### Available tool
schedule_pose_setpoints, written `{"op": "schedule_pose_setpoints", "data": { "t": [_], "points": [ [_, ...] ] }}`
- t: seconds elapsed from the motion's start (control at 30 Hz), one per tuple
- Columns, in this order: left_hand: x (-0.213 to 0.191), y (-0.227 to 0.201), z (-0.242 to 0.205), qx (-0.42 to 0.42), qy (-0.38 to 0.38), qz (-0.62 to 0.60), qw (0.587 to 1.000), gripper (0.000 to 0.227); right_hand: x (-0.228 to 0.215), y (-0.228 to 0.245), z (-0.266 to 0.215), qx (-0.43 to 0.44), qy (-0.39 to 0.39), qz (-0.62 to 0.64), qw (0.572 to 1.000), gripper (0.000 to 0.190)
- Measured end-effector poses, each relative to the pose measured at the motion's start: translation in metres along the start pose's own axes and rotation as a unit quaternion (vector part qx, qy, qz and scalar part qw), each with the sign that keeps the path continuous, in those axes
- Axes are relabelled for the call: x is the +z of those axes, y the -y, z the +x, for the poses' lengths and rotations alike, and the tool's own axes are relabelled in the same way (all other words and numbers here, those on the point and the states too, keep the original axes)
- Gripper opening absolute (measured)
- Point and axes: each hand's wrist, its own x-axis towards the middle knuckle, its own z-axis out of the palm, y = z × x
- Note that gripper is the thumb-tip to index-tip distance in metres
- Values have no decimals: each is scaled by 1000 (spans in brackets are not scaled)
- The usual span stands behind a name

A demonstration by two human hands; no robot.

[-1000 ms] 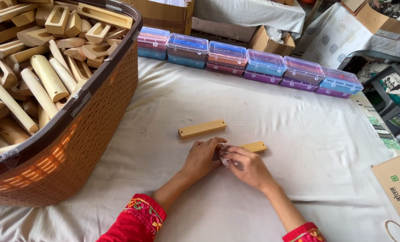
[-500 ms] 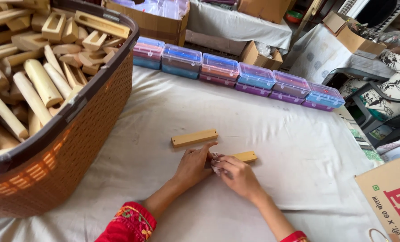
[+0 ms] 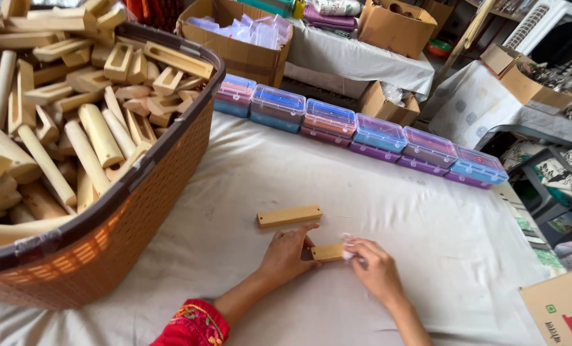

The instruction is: Packaging bangles into a plastic container and wrapping wooden blocks with paper and tape.

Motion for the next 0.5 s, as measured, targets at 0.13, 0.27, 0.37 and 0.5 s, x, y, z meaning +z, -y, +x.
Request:
{"op": "schedule_pose_setpoints", "data": {
  "t": [0.13,0.27,0.37,0.5],
  "points": [
    [5,6,1,11,-6,-4,1000,85,1,64,6,-109,31,43,993,36],
    [3,3,0,23,-17,17,999,85,10,19,0,-106,69,27,992,36],
    [-6,-4,-1,-18,7,11,1000,82,-9,-9,3,-25,29,36,999,30],
    [-9,-4,-1,35,-4,97,995,47,-26,-25,-2,29,-19,-17,999,25]
  ]
}}
